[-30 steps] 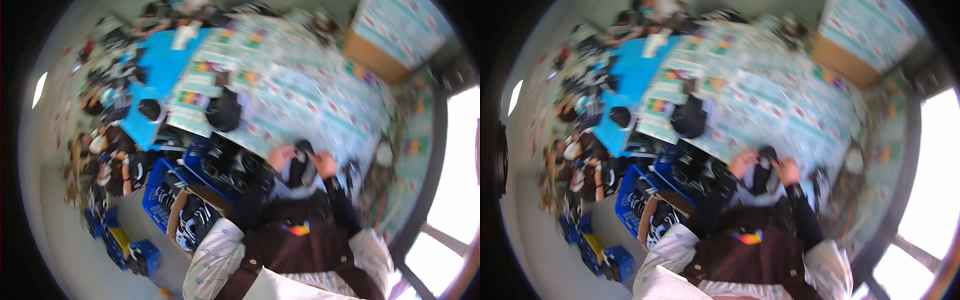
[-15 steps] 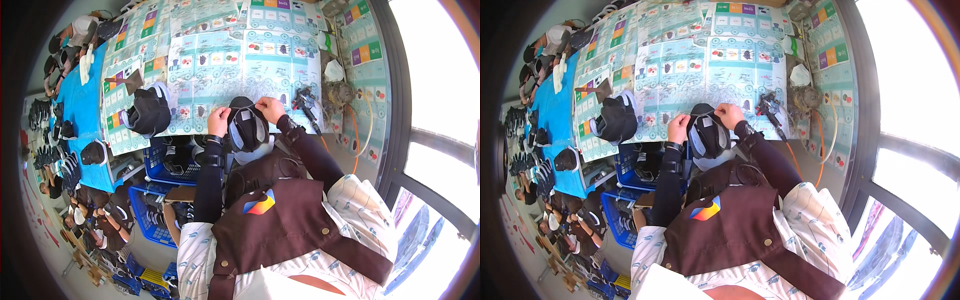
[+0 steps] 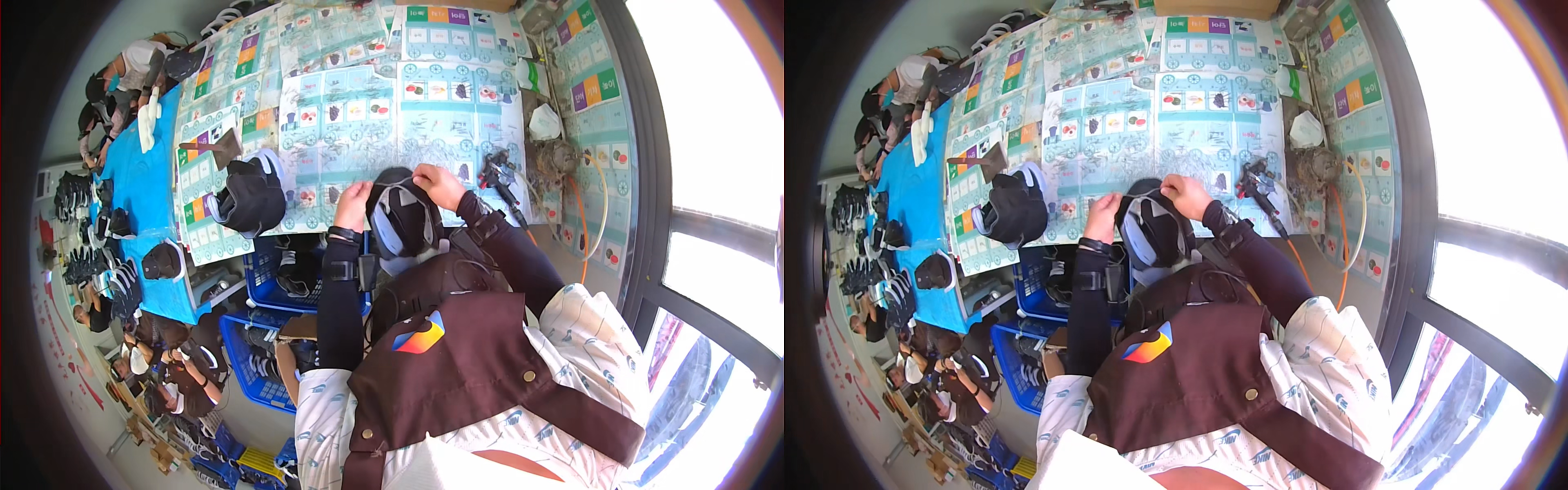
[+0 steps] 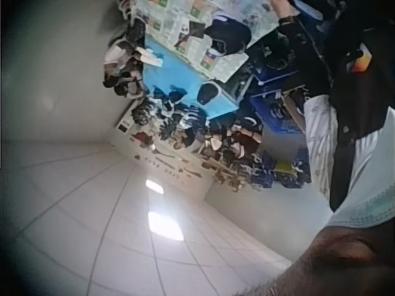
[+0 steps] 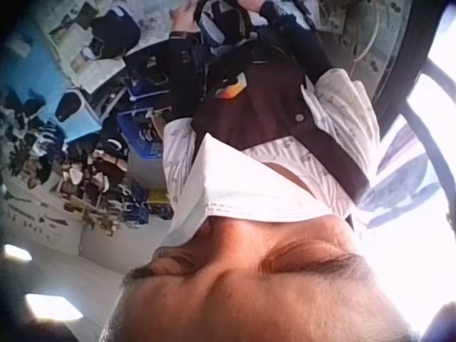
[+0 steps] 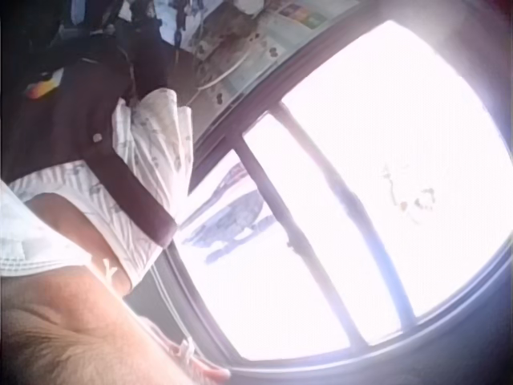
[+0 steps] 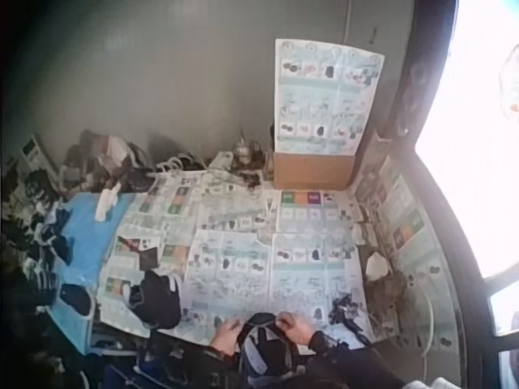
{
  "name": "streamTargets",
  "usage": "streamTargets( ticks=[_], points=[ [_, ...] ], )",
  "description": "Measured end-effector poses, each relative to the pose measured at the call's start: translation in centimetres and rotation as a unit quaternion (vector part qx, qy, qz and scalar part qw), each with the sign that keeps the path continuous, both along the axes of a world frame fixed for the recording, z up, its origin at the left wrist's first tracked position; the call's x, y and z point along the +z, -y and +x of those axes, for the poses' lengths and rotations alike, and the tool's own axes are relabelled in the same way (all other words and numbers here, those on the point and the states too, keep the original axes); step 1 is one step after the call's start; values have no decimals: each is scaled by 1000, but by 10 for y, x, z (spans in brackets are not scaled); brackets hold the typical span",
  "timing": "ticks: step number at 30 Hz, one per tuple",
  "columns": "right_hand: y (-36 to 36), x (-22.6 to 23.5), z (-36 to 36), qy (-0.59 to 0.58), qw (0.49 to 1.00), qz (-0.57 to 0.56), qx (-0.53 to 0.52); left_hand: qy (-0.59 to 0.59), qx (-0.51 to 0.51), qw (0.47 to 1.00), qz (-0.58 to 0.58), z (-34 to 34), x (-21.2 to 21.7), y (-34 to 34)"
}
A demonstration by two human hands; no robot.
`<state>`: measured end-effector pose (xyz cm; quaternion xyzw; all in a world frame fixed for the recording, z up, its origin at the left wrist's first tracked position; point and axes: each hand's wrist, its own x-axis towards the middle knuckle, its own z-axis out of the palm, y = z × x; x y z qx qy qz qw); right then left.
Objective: Applying glue or sealant to shoe components during manufacturing.
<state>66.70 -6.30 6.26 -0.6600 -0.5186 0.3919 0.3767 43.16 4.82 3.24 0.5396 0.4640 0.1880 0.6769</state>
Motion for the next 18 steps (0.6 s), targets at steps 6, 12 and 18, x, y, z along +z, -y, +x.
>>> streamTargets(
  ticks=[6,12,18],
  points=[
    [0,2,21,-181,979,-95,19,135,-9,953,-270,4,27,-20],
    [8,87,-6,173,972,147,63,89,-20,987,-130,3,58,-22],
    [-8,67,11,277,943,159,-96,250,-18,966,-68,14,112,-47]
  ],
)
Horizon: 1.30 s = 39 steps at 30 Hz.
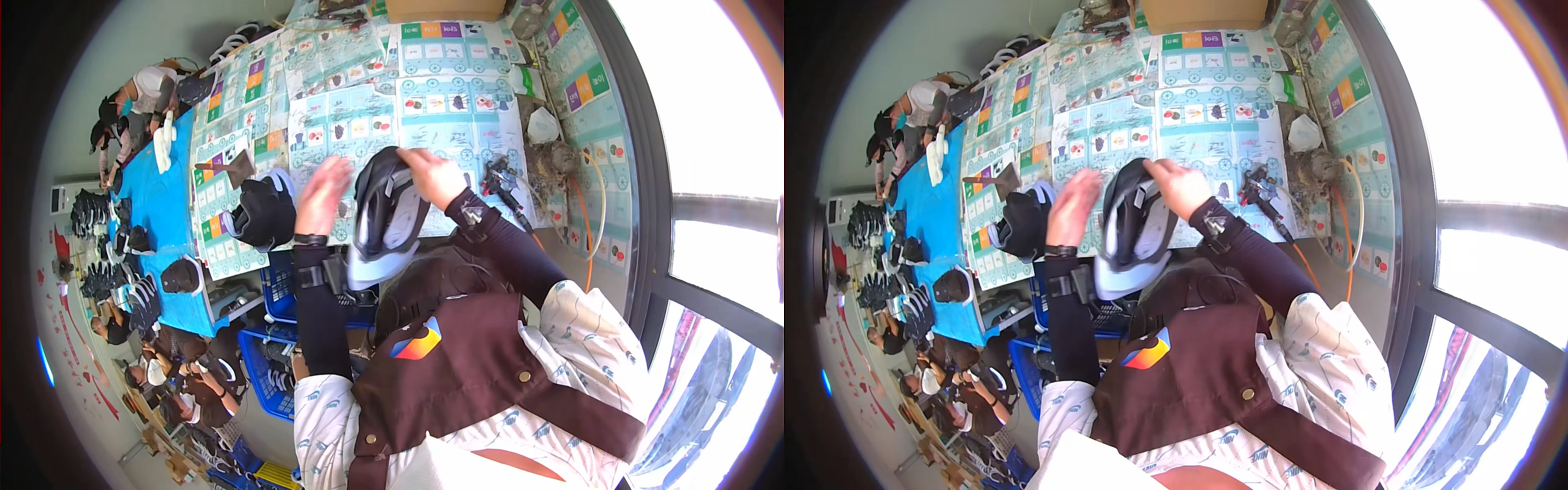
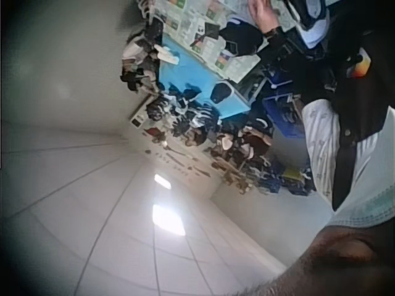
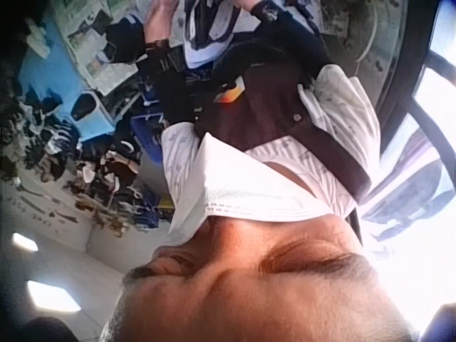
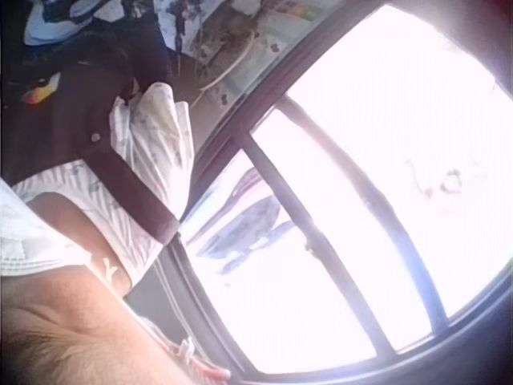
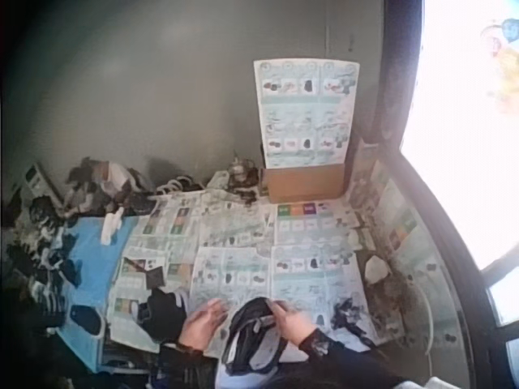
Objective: Applying glue or sealant to shoe components during manufacturing.
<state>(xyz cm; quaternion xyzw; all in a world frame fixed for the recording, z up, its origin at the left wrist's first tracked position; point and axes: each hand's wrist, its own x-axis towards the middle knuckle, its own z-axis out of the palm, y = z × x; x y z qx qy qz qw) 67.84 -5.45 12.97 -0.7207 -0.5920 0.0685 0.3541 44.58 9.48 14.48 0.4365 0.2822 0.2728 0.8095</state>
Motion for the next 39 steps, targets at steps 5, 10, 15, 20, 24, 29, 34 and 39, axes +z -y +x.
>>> streamTargets(
  ticks=[5,10,15,20,24,29,34,39],
  points=[
    [2,-3,7,-170,978,-97,-71,-148,-165,971,93,-86,-101,-34],
    [16,-35,15,-309,922,-216,-89,50,-340,931,-120,-17,-148,-22],
    [35,-78,19,-338,909,-229,-81,108,-401,906,-86,3,-151,-20],
    [68,-180,13,-231,921,-312,18,-59,253,956,-136,66,-156,27],
    [89,-182,-17,-499,836,-208,98,-249,186,941,130,76,-182,24],
    [84,-166,14,-806,447,-385,-58,-366,98,904,200,92,-207,16],
    [110,-157,79,12,930,-306,-205,-407,110,887,190,70,-239,-19],
    [141,-193,121,122,912,-314,-235,-365,110,921,73,85,-233,-9]
  ],
)
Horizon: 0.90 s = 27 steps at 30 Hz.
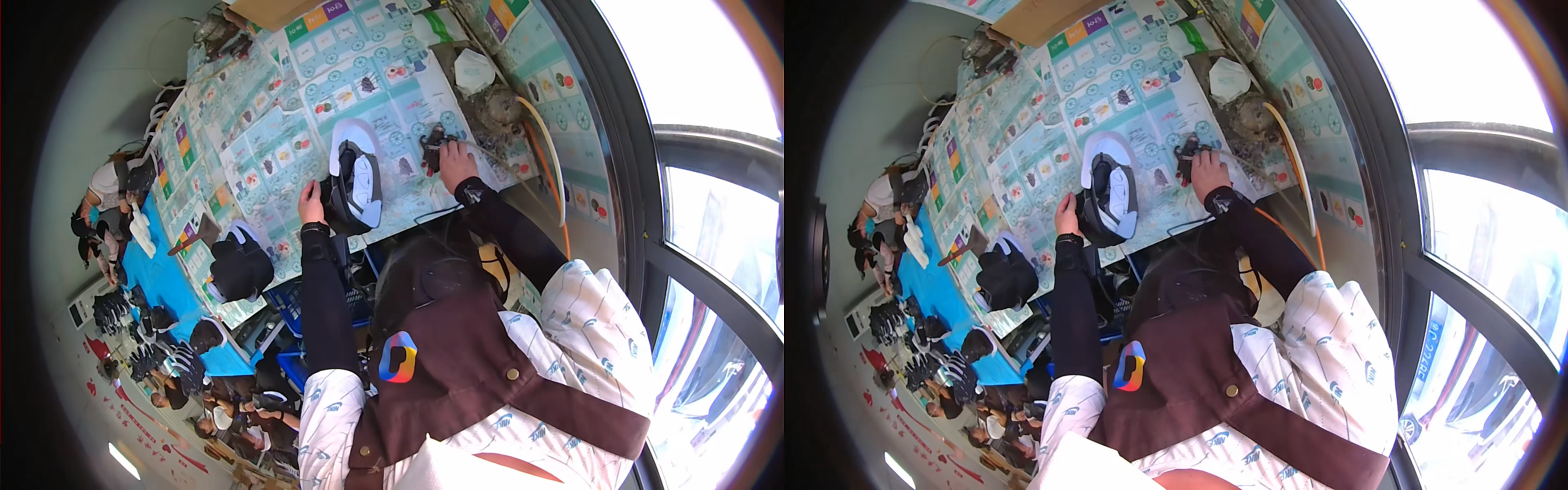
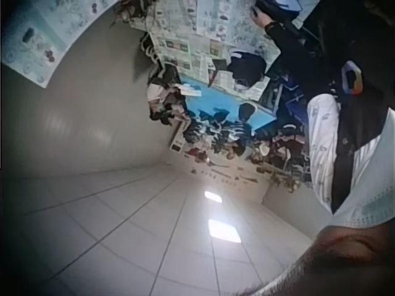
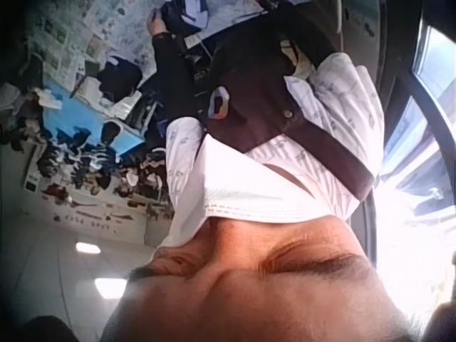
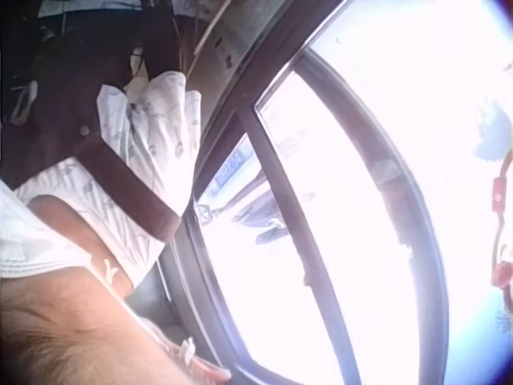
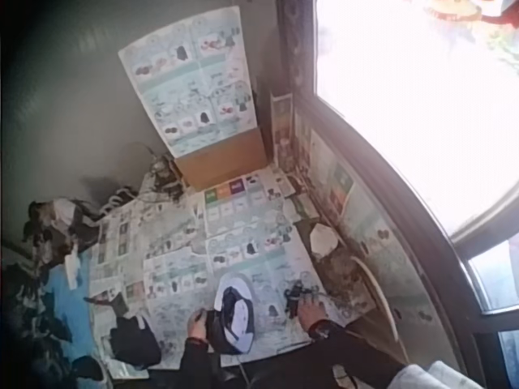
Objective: Applying glue or sealant to shoe components during manufacturing.
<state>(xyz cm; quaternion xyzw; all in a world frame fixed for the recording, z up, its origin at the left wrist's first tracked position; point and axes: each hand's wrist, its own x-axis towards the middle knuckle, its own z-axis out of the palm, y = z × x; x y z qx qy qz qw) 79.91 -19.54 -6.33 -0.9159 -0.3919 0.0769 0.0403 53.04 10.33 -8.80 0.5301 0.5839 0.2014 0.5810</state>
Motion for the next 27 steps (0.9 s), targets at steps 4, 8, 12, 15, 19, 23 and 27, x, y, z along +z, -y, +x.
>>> streamTargets(
  ticks=[4,8,12,15,19,23,27],
  points=[
    [6,-30,18,0,996,57,70,17,-15,1000,10,8,7,12],
    [5,-15,14,-80,985,151,20,6,-5,999,44,7,8,11],
    [-11,53,11,-277,916,283,-60,-30,-13,996,79,-10,-2,1],
    [-18,90,9,-483,827,264,-112,-14,-13,999,46,3,-5,3],
    [-29,111,-10,-563,802,192,-49,-12,-26,997,66,-2,-10,2],
    [-32,90,-31,-416,896,131,81,-5,-21,998,56,-2,-13,2],
    [-33,87,-39,-381,916,117,51,-41,-27,998,46,0,-12,-2]
  ],
)
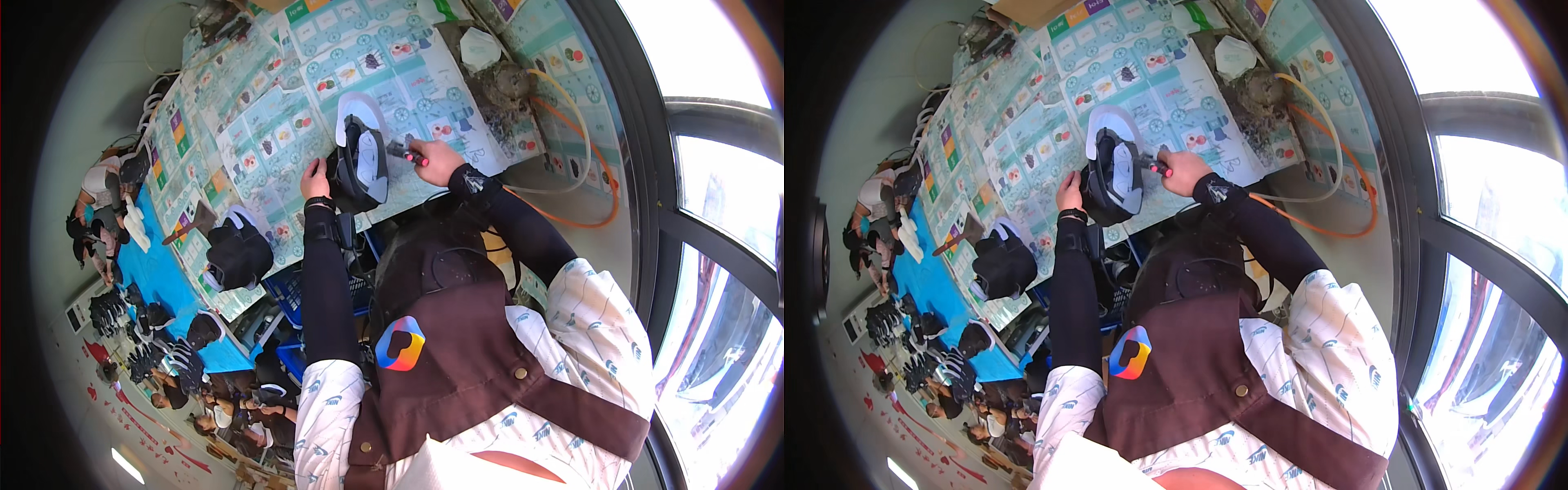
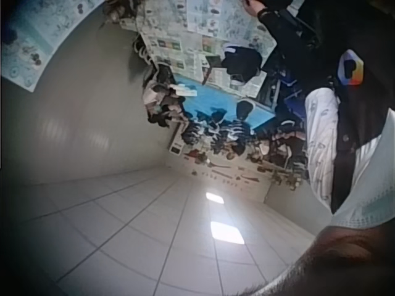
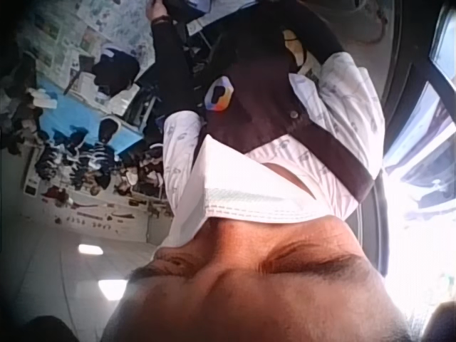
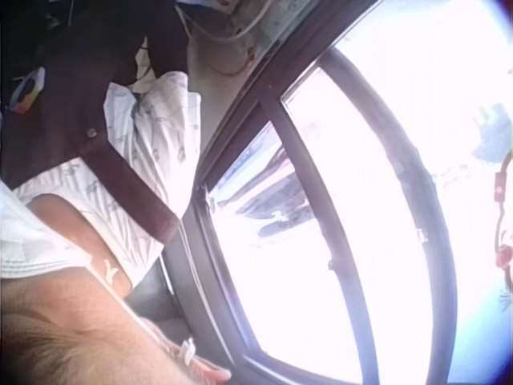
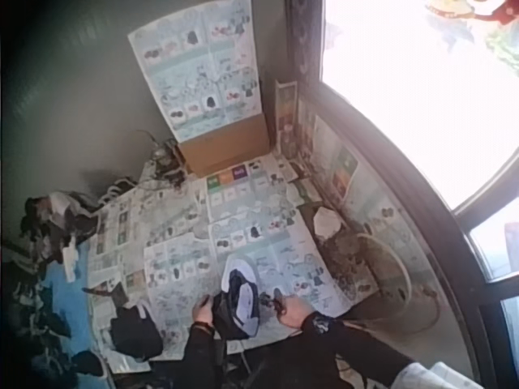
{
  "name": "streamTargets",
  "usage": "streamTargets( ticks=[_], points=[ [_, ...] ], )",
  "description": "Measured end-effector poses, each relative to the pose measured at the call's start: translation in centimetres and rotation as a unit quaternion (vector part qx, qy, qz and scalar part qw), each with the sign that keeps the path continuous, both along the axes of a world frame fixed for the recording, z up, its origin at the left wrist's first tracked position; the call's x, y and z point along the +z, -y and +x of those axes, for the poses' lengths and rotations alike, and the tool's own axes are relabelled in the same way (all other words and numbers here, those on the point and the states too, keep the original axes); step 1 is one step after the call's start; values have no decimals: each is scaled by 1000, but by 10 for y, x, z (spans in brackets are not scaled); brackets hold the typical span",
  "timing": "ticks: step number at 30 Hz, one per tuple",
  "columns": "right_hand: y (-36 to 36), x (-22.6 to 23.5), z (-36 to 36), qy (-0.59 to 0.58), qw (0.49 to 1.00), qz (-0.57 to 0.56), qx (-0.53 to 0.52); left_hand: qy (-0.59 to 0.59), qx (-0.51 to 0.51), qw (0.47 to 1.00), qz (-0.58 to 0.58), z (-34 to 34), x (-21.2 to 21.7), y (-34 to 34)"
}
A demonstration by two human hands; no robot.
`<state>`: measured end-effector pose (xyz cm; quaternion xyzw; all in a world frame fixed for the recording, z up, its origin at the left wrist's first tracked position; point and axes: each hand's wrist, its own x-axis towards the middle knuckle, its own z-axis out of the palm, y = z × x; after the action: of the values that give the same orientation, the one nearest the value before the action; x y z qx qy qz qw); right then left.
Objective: Applying glue or sealant to shoe components during manufacturing.
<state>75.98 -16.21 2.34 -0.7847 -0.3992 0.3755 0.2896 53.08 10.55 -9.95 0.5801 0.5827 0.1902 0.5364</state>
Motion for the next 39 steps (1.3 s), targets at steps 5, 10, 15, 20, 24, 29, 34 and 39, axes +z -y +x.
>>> streamTargets(
  ticks=[5,10,15,20,24,29,34,39],
  points=[
    [5,4,2,8,996,-24,81,-42,-9,999,30,4,3,-2],
    [8,8,2,-5,999,26,25,-51,-15,998,22,7,16,-1],
    [4,13,2,-5,993,-12,121,-153,-110,981,43,1,42,-10],
    [2,6,7,-2,999,38,5,-171,-150,972,59,10,53,-6],
    [3,12,3,-16,996,25,83,-185,-159,968,52,11,49,-6],
    [5,9,3,-11,999,30,-18,-182,-165,969,22,9,43,-12],
    [2,7,-3,-28,998,51,41,-187,-160,969,15,1,45,-17],
    [1,11,3,-22,998,64,20,-211,-159,964,27,10,51,-9]
  ],
)
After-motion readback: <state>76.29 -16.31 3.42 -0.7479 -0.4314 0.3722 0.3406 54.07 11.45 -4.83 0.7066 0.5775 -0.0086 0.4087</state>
